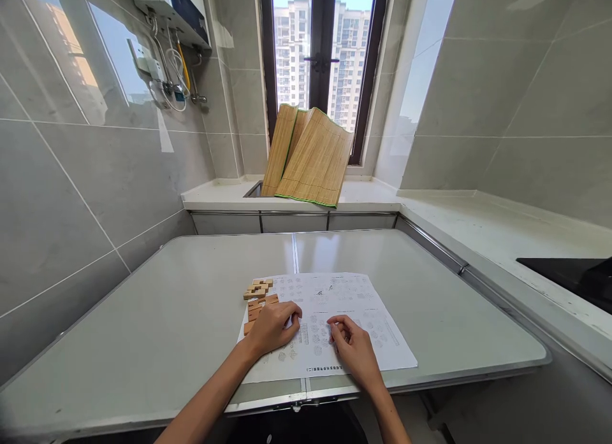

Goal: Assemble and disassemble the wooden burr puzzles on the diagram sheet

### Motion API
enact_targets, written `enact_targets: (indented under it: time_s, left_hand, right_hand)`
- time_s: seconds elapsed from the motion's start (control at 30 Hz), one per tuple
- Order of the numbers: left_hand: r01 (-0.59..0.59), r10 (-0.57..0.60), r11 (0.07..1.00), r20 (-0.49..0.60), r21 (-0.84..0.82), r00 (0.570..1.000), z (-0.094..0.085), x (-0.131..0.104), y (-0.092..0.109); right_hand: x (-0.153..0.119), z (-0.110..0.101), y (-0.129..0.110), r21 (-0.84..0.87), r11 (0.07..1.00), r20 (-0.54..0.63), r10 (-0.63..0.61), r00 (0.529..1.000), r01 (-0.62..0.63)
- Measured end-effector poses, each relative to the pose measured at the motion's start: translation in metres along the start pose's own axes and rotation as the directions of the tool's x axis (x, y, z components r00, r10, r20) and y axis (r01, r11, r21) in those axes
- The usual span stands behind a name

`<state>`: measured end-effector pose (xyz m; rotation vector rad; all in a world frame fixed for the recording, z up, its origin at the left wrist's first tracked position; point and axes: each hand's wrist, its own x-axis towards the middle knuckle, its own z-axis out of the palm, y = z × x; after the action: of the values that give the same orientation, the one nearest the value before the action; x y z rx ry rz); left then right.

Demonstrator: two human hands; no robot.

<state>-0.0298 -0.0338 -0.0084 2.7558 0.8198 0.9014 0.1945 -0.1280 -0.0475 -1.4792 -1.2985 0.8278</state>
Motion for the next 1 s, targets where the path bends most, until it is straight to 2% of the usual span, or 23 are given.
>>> enact_targets:
  time_s: [0.17, 0.3, 0.37, 0.47, 0.57, 0.6, 0.7, 0.77, 0.87, 1.0]
  left_hand:
    - [0.107, -0.107, 0.994, -0.087, -0.011, 0.990, -0.004, 0.003, 0.004]
    - [0.255, -0.250, 0.967, -0.204, 0.000, 0.947, -0.009, 0.010, 0.002]
    - [0.373, -0.343, 0.927, -0.302, 0.047, 0.890, -0.011, 0.014, -0.004]
    - [0.604, -0.504, 0.788, -0.437, 0.119, 0.745, -0.014, 0.015, -0.020]
    - [0.755, -0.633, 0.635, -0.451, 0.163, 0.629, -0.013, 0.011, -0.042]
    - [0.772, -0.659, 0.613, -0.430, 0.168, 0.617, -0.012, 0.009, -0.050]
    - [0.777, -0.721, 0.603, -0.295, 0.179, 0.627, -0.010, 0.010, -0.069]
    - [0.747, -0.715, 0.631, -0.217, 0.211, 0.665, -0.009, 0.015, -0.079]
    - [0.724, -0.704, 0.648, -0.176, 0.235, 0.688, -0.006, 0.026, -0.087]
    - [0.724, -0.708, 0.642, -0.168, 0.253, 0.686, -0.002, 0.034, -0.094]
  right_hand:
    - [0.001, 0.000, -0.002, 0.013, 1.000, -0.017, -0.024, 1.000, 0.024]
    - [0.004, -0.001, -0.003, 0.026, 0.999, -0.020, -0.033, 0.999, 0.034]
    - [0.004, -0.001, -0.003, 0.031, 0.999, -0.019, -0.037, 0.999, 0.038]
    - [0.004, -0.002, -0.007, 0.025, 0.999, -0.019, -0.038, 0.999, 0.038]
    - [0.004, -0.003, -0.011, 0.026, 0.998, -0.022, -0.049, 0.999, 0.050]
    - [0.004, -0.004, -0.013, 0.029, 0.998, -0.021, -0.055, 0.998, 0.055]
    - [0.004, -0.005, -0.016, 0.036, 0.997, -0.015, -0.062, 0.998, 0.063]
    - [0.004, -0.005, -0.017, 0.035, 0.997, -0.013, -0.061, 0.998, 0.062]
    - [0.005, -0.005, -0.017, 0.033, 0.998, -0.013, -0.057, 0.998, 0.057]
    - [0.006, -0.004, -0.017, 0.035, 0.997, -0.016, -0.063, 0.998, 0.064]
